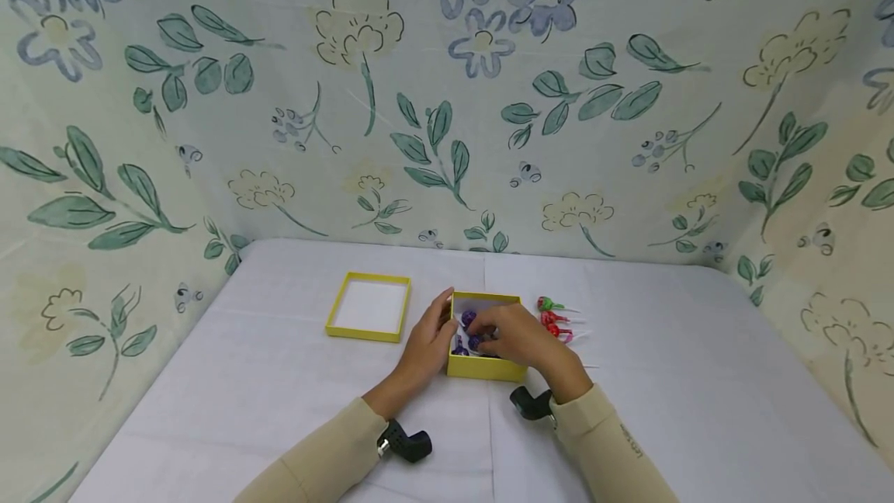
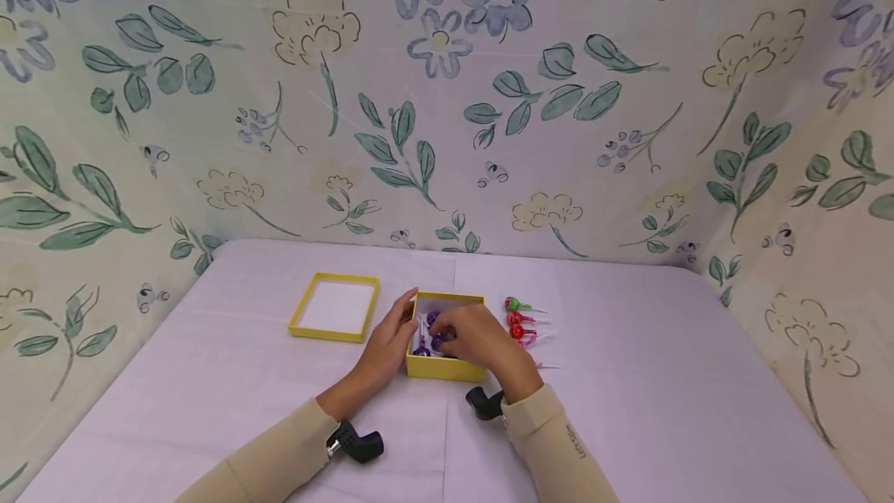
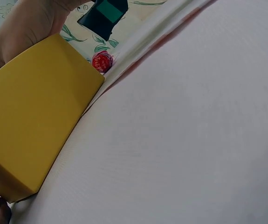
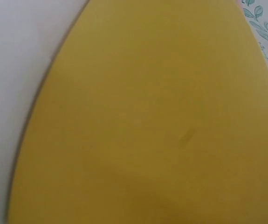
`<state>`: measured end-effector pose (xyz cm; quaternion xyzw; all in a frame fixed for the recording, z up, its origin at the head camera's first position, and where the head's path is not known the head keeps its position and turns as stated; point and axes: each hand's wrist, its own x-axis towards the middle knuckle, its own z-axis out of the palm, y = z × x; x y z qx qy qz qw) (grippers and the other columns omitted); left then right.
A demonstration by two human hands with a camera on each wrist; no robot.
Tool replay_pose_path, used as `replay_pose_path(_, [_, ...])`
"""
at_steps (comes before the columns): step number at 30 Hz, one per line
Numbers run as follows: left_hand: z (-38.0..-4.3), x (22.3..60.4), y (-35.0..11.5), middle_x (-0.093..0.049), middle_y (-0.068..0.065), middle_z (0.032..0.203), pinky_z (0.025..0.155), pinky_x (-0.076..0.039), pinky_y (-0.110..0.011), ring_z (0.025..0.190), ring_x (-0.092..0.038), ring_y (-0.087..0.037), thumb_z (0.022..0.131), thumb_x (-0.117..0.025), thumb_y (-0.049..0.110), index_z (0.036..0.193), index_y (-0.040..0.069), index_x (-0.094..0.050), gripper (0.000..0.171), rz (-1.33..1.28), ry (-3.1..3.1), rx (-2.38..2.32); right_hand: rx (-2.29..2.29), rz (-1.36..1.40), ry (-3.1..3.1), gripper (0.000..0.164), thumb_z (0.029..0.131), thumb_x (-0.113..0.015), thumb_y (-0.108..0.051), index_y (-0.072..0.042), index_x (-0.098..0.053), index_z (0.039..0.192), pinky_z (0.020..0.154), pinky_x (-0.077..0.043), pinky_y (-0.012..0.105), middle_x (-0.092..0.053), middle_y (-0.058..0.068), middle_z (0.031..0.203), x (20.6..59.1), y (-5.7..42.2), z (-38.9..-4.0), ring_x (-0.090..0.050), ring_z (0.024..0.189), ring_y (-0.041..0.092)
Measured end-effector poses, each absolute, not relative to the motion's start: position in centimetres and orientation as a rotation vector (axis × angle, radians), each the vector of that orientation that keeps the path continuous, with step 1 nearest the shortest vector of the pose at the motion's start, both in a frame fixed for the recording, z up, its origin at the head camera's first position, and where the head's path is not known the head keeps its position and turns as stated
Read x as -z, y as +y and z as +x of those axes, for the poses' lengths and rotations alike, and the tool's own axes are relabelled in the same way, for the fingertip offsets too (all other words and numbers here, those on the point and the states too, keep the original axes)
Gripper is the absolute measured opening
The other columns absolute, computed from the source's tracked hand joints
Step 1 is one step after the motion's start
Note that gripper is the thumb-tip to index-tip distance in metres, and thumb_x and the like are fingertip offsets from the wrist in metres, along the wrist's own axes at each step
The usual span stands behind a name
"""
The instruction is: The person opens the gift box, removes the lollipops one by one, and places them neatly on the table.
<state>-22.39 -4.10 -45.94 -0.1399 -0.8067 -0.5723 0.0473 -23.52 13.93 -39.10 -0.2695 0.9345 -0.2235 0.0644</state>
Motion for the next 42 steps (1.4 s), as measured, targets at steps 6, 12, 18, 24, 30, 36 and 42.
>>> replay_pose_path(6, [-22.3, 45.8, -4.0, -0.042, -0.005, 0.147, 0.110, -0.037, -0.035, 0.132, -0.044, -0.018, 0.101, -0.041, 0.022, 0.152, 0.030, -0.027, 0.053, -0.424, -2.457, 1.748, 0.650, -0.789, 2.822, 0.019, 0.079, -0.079, -0.011, -0.018, -0.075, 0.096, 0.091, -0.053, 0.040, -0.071, -0.004, 0.097, 39.1, 13.9, -23.5, -0.063, 0.097, 0.017])
replay_pose_path(12, [-22.3, 45.8, -4.0, -0.042, -0.006, 0.148, 0.110, -0.037, -0.036, 0.132, -0.044, -0.020, 0.101, -0.041, 0.021, 0.152, 0.029, -0.027, 0.054, -0.433, -2.453, 1.744, 0.647, -0.754, 2.824, 0.018, 0.080, -0.078, -0.011, -0.019, -0.075, 0.095, 0.093, -0.052, 0.041, -0.071, -0.005, 0.096, 39.0, 13.8, -23.4, -0.063, 0.098, 0.017])
replay_pose_path(18, [-22.3, 45.8, -4.1, -0.044, -0.011, 0.146, 0.108, -0.039, -0.040, 0.131, -0.046, -0.025, 0.101, -0.043, 0.019, 0.152, 0.027, -0.027, 0.054, -0.473, -2.416, 1.757, 0.672, -0.765, 2.812, 0.016, 0.080, -0.078, -0.010, -0.018, -0.075, 0.094, 0.089, -0.054, 0.038, -0.070, -0.005, 0.093, 39.1, 13.9, -23.5, -0.063, 0.090, 0.014])
replay_pose_path(24, [-22.3, 45.8, -4.1, -0.044, -0.010, 0.146, 0.108, -0.039, -0.040, 0.131, -0.046, -0.024, 0.101, -0.043, 0.021, 0.152, 0.026, -0.027, 0.053, -0.482, -2.413, 1.751, 0.707, -0.784, 2.794, 0.016, 0.081, -0.077, -0.010, -0.018, -0.074, 0.094, 0.084, -0.054, 0.036, -0.068, -0.006, 0.090, 39.1, 14.1, -23.5, -0.061, 0.085, 0.015])
replay_pose_path(30, [-22.4, 45.9, -4.1, -0.044, -0.010, 0.146, 0.107, -0.040, -0.039, 0.130, -0.046, -0.023, 0.101, -0.043, 0.021, 0.152, 0.026, -0.027, 0.054, -0.479, -2.424, 1.736, 0.758, -0.836, 2.747, 0.017, 0.082, -0.076, -0.009, -0.018, -0.072, 0.095, 0.077, -0.053, 0.031, -0.065, -0.007, 0.088, 39.2, 14.6, -23.8, -0.058, 0.082, 0.014])
replay_pose_path(36, [-22.4, 46.0, -4.1, -0.043, -0.008, 0.146, 0.108, -0.039, -0.036, 0.131, -0.045, -0.021, 0.101, -0.042, 0.022, 0.152, 0.030, -0.027, 0.053, -0.461, -2.440, 1.751, 0.853, -0.895, 2.680, 0.017, 0.083, -0.074, -0.006, -0.014, -0.071, 0.098, 0.079, -0.055, 0.033, -0.065, -0.005, 0.091, 39.0, 15.0, -23.8, -0.058, 0.084, 0.014])
replay_pose_path(42, [-22.4, 46.0, -4.1, -0.043, -0.008, 0.147, 0.108, -0.039, -0.036, 0.131, -0.044, -0.020, 0.101, -0.042, 0.020, 0.153, 0.024, -0.026, 0.055, -0.454, -2.447, 1.748, 0.944, -0.911, 2.682, 0.018, 0.084, -0.072, -0.004, -0.012, -0.069, 0.100, 0.086, -0.054, 0.040, -0.065, -0.003, 0.099, 37.8, 15.2, -23.4, -0.059, 0.093, 0.017])
